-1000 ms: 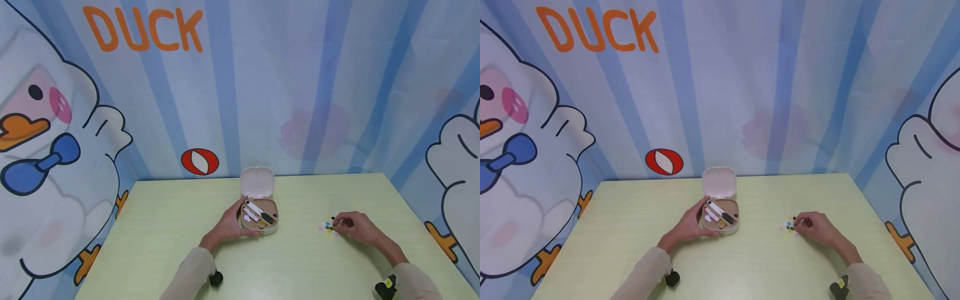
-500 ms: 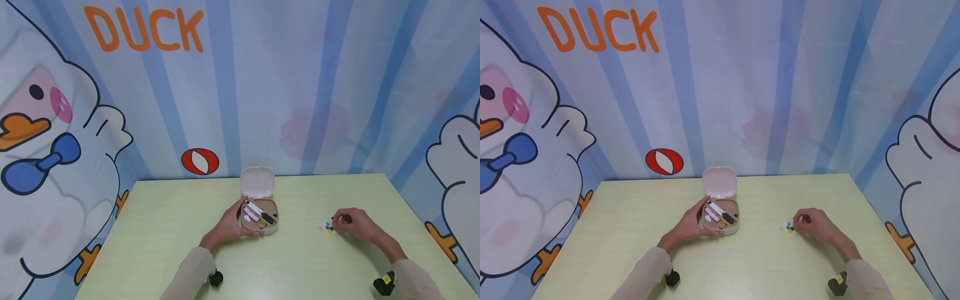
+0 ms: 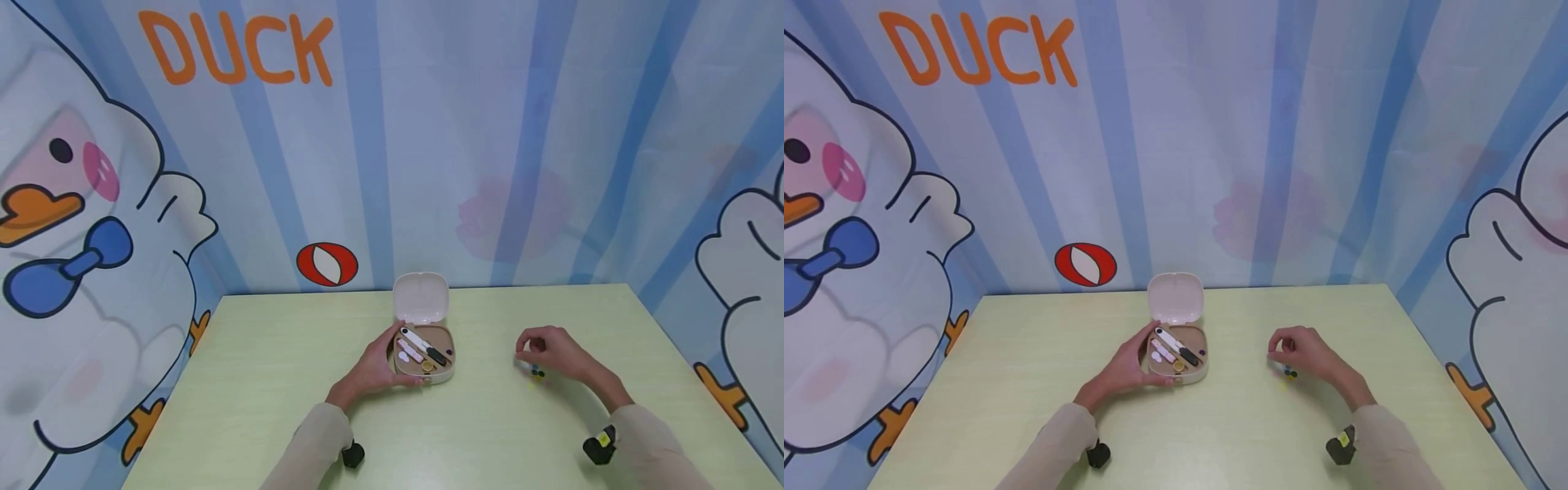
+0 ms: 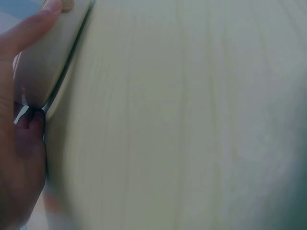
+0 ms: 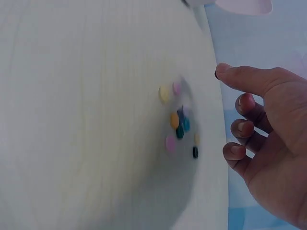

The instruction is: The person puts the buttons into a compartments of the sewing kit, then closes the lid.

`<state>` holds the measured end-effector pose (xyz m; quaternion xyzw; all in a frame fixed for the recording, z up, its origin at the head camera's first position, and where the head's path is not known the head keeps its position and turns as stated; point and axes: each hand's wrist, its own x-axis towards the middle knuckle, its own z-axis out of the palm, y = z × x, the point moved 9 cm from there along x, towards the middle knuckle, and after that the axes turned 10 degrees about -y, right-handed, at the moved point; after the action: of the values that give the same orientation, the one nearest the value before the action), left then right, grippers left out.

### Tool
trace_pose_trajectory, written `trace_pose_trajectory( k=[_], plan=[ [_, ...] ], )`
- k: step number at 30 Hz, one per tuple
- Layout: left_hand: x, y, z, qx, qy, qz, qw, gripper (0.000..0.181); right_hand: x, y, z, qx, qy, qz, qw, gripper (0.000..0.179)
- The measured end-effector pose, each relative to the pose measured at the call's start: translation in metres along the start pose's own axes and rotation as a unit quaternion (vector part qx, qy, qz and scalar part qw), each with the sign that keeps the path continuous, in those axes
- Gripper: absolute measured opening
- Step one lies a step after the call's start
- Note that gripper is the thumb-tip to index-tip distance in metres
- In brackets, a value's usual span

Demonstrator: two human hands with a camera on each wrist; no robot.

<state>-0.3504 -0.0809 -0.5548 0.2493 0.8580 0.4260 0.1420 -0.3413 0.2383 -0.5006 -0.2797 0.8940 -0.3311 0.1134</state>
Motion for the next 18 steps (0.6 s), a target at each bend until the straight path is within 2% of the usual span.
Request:
trace_pose_trajectory(
  k=[8,18],
  plan=[
    [-0.001,0.001,0.000,0.009,0.001,-0.006,0.9999,0.126,0.028,-0.026,0.009,0.006,-0.012,-0.031,0.9994,0.006],
    [-0.001,0.002,-0.001,0.005,0.000,0.002,1.0000,0.126,0.060,-0.055,0.020,0.018,-0.024,-0.041,0.9987,0.005]
  ],
)
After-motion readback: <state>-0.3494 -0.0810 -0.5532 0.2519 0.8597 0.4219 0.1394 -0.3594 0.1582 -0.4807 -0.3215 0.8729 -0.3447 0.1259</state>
